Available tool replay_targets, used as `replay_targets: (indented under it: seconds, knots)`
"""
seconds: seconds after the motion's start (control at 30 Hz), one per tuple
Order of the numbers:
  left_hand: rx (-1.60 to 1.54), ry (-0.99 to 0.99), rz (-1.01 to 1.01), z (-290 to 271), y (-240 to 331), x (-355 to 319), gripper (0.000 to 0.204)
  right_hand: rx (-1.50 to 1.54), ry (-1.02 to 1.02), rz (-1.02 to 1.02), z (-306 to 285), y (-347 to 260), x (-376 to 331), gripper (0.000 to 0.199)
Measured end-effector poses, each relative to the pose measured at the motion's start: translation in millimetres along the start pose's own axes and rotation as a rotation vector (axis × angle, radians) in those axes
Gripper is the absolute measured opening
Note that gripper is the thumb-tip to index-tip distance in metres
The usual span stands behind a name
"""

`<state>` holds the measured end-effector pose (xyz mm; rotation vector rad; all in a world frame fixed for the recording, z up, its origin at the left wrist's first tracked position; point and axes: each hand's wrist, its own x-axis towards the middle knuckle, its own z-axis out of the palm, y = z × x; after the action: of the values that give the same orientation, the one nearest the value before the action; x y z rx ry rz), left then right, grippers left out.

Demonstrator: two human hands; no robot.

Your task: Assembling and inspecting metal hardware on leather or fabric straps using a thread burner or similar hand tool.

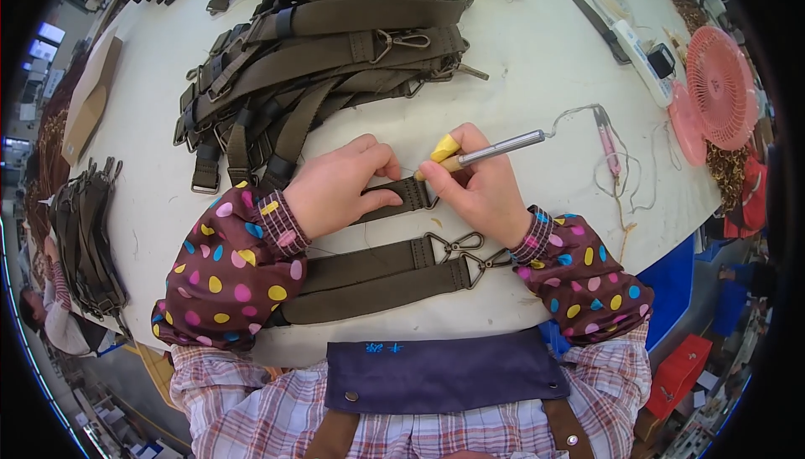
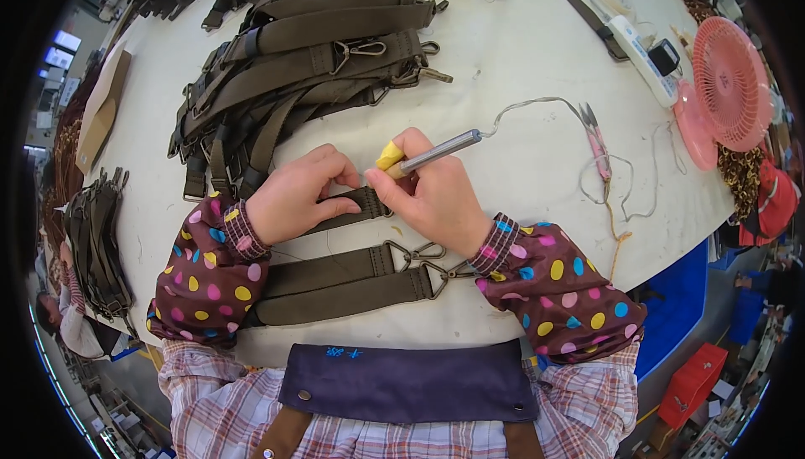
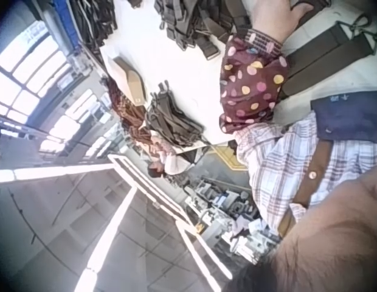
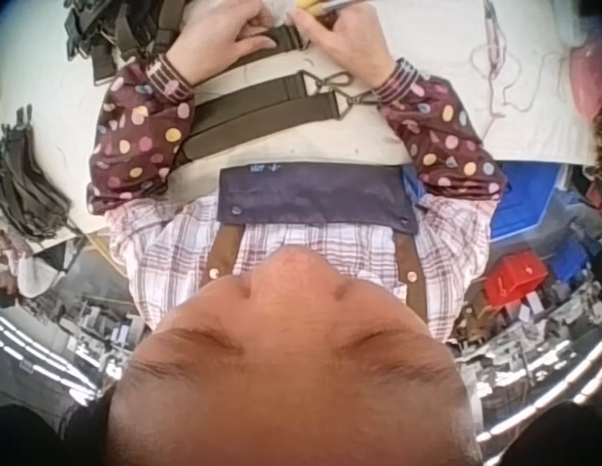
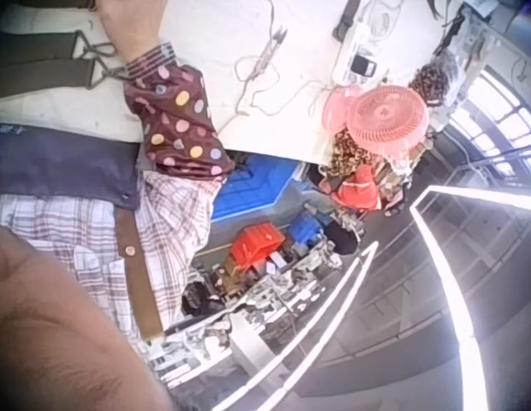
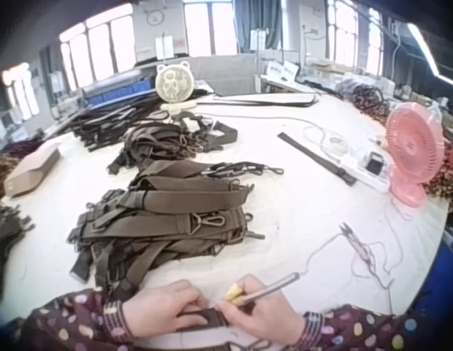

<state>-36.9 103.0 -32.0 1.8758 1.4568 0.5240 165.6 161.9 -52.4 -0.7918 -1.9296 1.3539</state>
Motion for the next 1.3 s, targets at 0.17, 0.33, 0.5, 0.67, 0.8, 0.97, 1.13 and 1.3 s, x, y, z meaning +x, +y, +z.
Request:
replay_targets:
  seconds: [0.17,0.33,0.5,0.67,0.8,0.97,1.13,1.3]
  knots:
    - [-0.04,-0.022,-0.007,3,-6,6,0.016,0.012,-0.002,0.02,2,2,1,0.024]
    - [0.088,0.151,0.068,10,0,-1,0.014,-0.015,-0.002,0.008,2,5,1,0.025]
    - [-0.203,0.155,-0.004,9,-5,0,0.014,0.003,-0.03,0.041,3,6,1,0.025]
    - [-0.3,0.15,-0.01,14,-11,0,0.015,-0.009,-0.061,0.056,3,4,0,0.022]
    - [-0.333,0.144,-0.015,16,-13,0,0.016,-0.004,-0.086,0.08,3,4,0,0.019]
    - [-0.328,0.136,-0.007,15,-14,1,0.016,-0.018,-0.086,0.074,2,4,1,0.02]
    - [-0.329,0.126,-0.017,14,-18,0,0.016,-0.039,-0.089,0.052,5,5,4,0.019]
    - [-0.363,0.135,-0.047,11,-13,-1,0.016,0.071,-0.057,0.073,4,4,2,0.019]
